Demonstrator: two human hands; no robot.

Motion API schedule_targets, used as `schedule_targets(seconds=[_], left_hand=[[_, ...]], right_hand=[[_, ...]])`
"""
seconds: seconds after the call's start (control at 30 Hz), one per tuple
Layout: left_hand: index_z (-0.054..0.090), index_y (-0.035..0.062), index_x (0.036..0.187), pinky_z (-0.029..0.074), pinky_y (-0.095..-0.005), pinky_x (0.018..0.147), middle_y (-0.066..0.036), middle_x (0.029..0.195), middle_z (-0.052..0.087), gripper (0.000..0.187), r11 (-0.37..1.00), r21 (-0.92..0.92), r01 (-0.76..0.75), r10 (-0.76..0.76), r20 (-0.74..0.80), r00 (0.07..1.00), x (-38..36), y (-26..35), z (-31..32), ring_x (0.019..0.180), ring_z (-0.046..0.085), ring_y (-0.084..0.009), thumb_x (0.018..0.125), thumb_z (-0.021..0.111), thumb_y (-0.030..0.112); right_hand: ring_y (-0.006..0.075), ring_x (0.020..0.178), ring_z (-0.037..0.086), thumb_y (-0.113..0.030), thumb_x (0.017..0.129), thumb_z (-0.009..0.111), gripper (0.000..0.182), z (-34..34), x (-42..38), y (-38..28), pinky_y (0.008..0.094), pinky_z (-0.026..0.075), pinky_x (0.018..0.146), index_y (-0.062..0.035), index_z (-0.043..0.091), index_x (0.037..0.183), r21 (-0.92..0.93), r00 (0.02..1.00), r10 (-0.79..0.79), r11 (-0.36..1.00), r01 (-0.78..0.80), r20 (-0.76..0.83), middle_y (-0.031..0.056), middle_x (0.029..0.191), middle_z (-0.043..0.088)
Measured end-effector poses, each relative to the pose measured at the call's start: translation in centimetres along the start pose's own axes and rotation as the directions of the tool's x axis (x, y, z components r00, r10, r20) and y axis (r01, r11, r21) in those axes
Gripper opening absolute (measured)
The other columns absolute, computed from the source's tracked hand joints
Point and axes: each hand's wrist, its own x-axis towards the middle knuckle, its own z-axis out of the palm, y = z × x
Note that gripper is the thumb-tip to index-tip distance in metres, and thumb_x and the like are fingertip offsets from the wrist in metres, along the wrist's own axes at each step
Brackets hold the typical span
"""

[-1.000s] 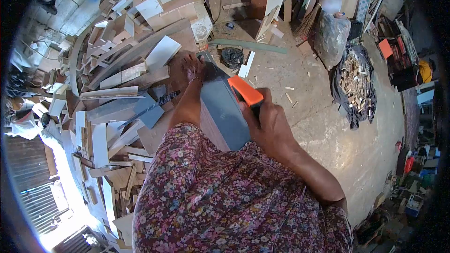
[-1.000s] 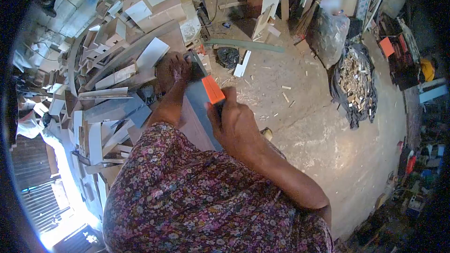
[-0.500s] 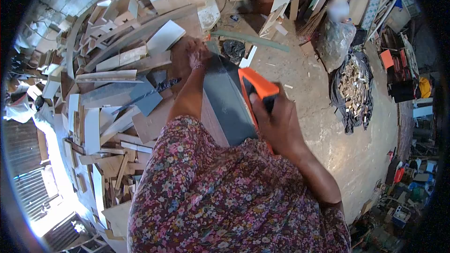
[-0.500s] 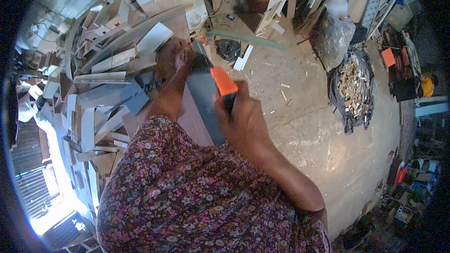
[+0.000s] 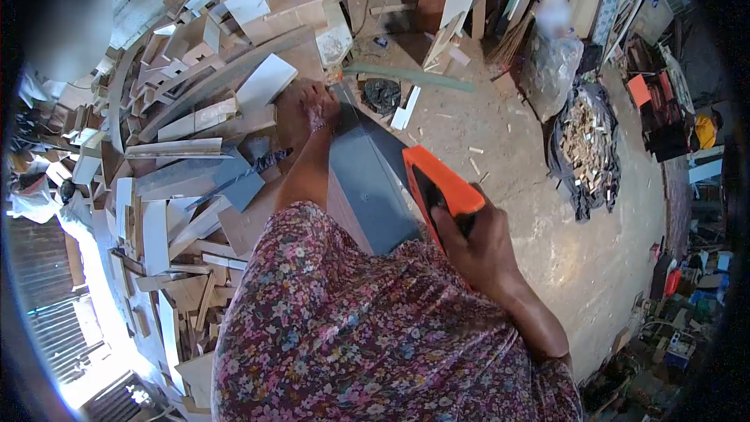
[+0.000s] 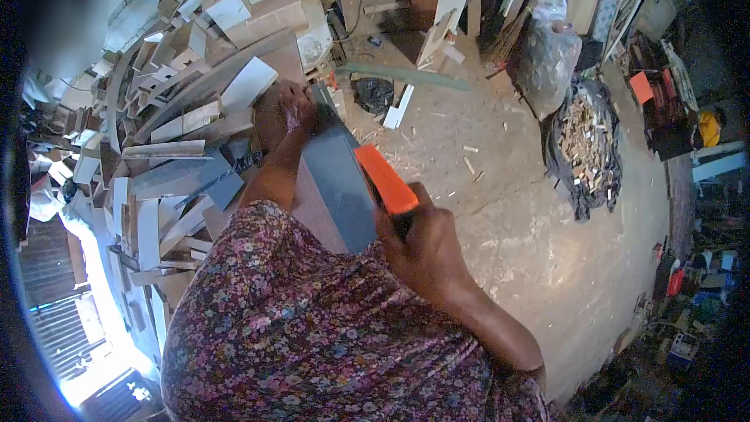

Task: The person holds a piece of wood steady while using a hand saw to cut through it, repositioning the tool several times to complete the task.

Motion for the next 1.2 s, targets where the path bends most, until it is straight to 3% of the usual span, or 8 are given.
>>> schedule_targets(seconds=[0.03,0.4,0.47,0.67,0.77,0.93,1.0,1.2], left_hand=[[0.050,0.0029,0.093,0.034,-0.0459,0.080,-0.017,0.095,0.046,0.027,1.000,0.002,0.018,-0.018,-0.016,1.000,0.0,0.6,-0.4,0.095,0.044,-0.0357,0.075,0.051,0.023],[0.051,0.0002,0.096,0.037,-0.0441,0.080,-0.020,0.096,0.048,0.030,0.986,0.152,-0.065,0.047,0.116,0.992,0.3,-1.0,1.1,0.092,0.047,-0.0332,0.078,0.048,0.024],[0.050,-0.0018,0.099,0.036,-0.0435,0.083,-0.021,0.097,0.050,0.032,0.991,0.127,-0.049,0.035,0.112,0.993,0.5,1.1,-2.2,0.094,0.046,-0.0333,0.081,0.045,0.024],[0.051,-0.0015,0.092,0.036,-0.0432,0.081,-0.021,0.098,0.046,0.026,0.984,0.141,-0.113,0.125,-0.078,0.989,-0.5,-0.2,-0.3,0.094,0.045,-0.0343,0.075,0.049,0.019],[0.052,-0.0010,0.093,0.036,-0.0429,0.082,-0.021,0.098,0.046,0.026,0.868,0.343,-0.359,0.422,-0.127,0.898,0.3,-2.3,2.2,0.094,0.045,-0.0343,0.074,0.050,0.017],[0.051,0.0015,0.096,0.036,-0.0464,0.081,-0.021,0.097,0.046,0.031,1.000,0.007,-0.012,0.012,-0.021,1.000,-0.3,0.4,-1.5,0.094,0.044,-0.0347,0.074,0.050,0.023],[0.051,0.0013,0.097,0.036,-0.0470,0.081,-0.021,0.096,0.046,0.033,0.998,0.068,-0.012,0.014,-0.023,1.000,-0.5,0.5,-1.5,0.094,0.044,-0.0347,0.074,0.051,0.025],[0.050,0.0004,0.102,0.036,-0.0480,0.082,-0.020,0.097,0.046,0.037,0.987,0.125,-0.103,0.110,-0.044,0.993,-1.1,-3.4,4.8,0.093,0.045,-0.0345,0.075,0.050,0.026]], right_hand=[[0.0405,0.063,0.057,-0.016,0.080,0.056,0.024,1.8,1.3,2.5,0.0419,0.045,0.052,0.0038,0.046,0.088,0.015,0.970,-0.220,0.975,0.223,-0.102,0.0237,0.061,0.054],[0.0387,0.058,0.057,-0.013,0.080,0.055,0.023,6.2,5.1,5.1,0.0407,0.045,0.051,0.0058,0.047,0.089,-0.077,0.918,-0.375,0.927,0.368,-0.128,0.0221,0.060,0.054],[0.0312,0.056,0.059,-0.014,0.081,0.055,0.023,3.9,1.9,4.4,0.0352,0.044,0.049,0.0058,0.047,0.090,0.191,0.992,-0.092,0.976,0.107,-0.087,0.0197,0.060,0.054],[0.0239,0.054,0.058,-0.016,0.081,0.056,0.024,3.1,2.3,1.9,0.0331,0.042,0.049,0.0047,0.048,0.089,0.085,0.996,-0.071,0.994,0.075,-0.049,0.0181,0.059,0.054],[0.0281,0.056,0.058,-0.019,0.080,0.057,0.027,1.8,3.8,2.2,0.0353,0.042,0.051,0.0049,0.048,0.088,0.104,1.000,-0.025,0.994,0.025,0.005,0.0196,0.060,0.054],[0.0359,0.060,0.058,-0.020,0.080,0.056,0.028,1.0,1.7,2.3,0.0384,0.043,0.053,0.0035,0.048,0.092,0.041,0.987,-0.145,0.988,0.147,-0.064,0.0215,0.061,0.054],[0.0370,0.061,0.059,-0.020,0.081,0.056,0.027,0.6,0.8,1.7,0.0399,0.044,0.053,0.0030,0.048,0.093,0.040,1.000,-0.003,0.999,0.002,0.025,0.0229,0.061,0.053],[0.0405,0.062,0.057,-0.015,0.077,0.057,0.028,7.7,7.3,6.7,0.0433,0.045,0.054,0.0061,0.046,0.092,0.081,0.970,-0.204,0.973,0.216,-0.130,0.0242,0.062,0.055]])
